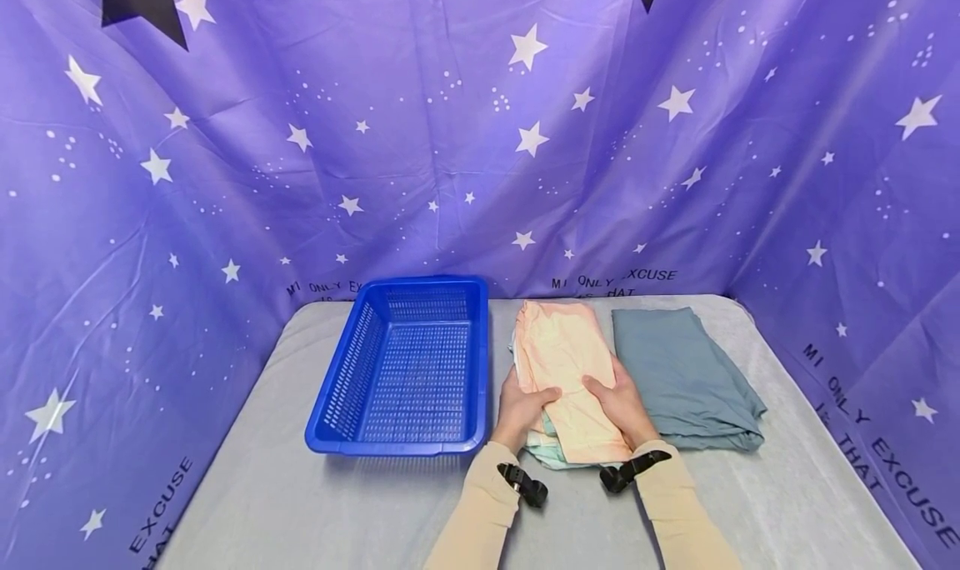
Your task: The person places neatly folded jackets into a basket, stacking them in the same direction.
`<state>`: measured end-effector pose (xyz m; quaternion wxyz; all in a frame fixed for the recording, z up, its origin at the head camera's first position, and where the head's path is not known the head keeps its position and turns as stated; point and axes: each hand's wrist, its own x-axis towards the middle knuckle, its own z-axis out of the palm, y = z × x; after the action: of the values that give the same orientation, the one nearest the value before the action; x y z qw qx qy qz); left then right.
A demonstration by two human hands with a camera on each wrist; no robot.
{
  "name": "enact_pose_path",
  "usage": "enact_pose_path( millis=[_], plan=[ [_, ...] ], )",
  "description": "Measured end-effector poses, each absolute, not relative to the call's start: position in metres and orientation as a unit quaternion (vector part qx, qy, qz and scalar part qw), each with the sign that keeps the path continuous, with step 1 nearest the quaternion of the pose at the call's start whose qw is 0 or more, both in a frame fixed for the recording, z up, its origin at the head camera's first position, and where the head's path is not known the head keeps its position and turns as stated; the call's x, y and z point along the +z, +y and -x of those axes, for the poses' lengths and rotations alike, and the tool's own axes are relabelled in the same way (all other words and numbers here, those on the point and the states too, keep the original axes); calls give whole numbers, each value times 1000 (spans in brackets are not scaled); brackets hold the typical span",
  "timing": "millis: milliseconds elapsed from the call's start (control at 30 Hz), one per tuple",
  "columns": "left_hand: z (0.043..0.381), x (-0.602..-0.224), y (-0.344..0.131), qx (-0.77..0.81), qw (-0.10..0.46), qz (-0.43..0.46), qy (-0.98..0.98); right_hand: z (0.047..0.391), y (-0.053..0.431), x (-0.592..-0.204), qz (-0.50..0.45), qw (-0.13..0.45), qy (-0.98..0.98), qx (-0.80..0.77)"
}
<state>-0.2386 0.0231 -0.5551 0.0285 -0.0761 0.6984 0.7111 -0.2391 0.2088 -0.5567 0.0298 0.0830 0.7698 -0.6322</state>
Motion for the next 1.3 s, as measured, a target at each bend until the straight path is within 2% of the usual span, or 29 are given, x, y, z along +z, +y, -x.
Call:
enact_pose_path(
  millis=[667, 1033, 1300],
  plan=[
    [234, -540, 25, 742, 34, 68, 666, 234, 210, -545, -75, 5, 753, -654],
    [226, -524, 27, 745, 15, 80, 662, 227, 206, -527, -62, -6, 760, -647],
    [219, -511, 25, 750, 5, 61, 658, 219, 207, -516, -45, 9, 742, -669]
  ],
)
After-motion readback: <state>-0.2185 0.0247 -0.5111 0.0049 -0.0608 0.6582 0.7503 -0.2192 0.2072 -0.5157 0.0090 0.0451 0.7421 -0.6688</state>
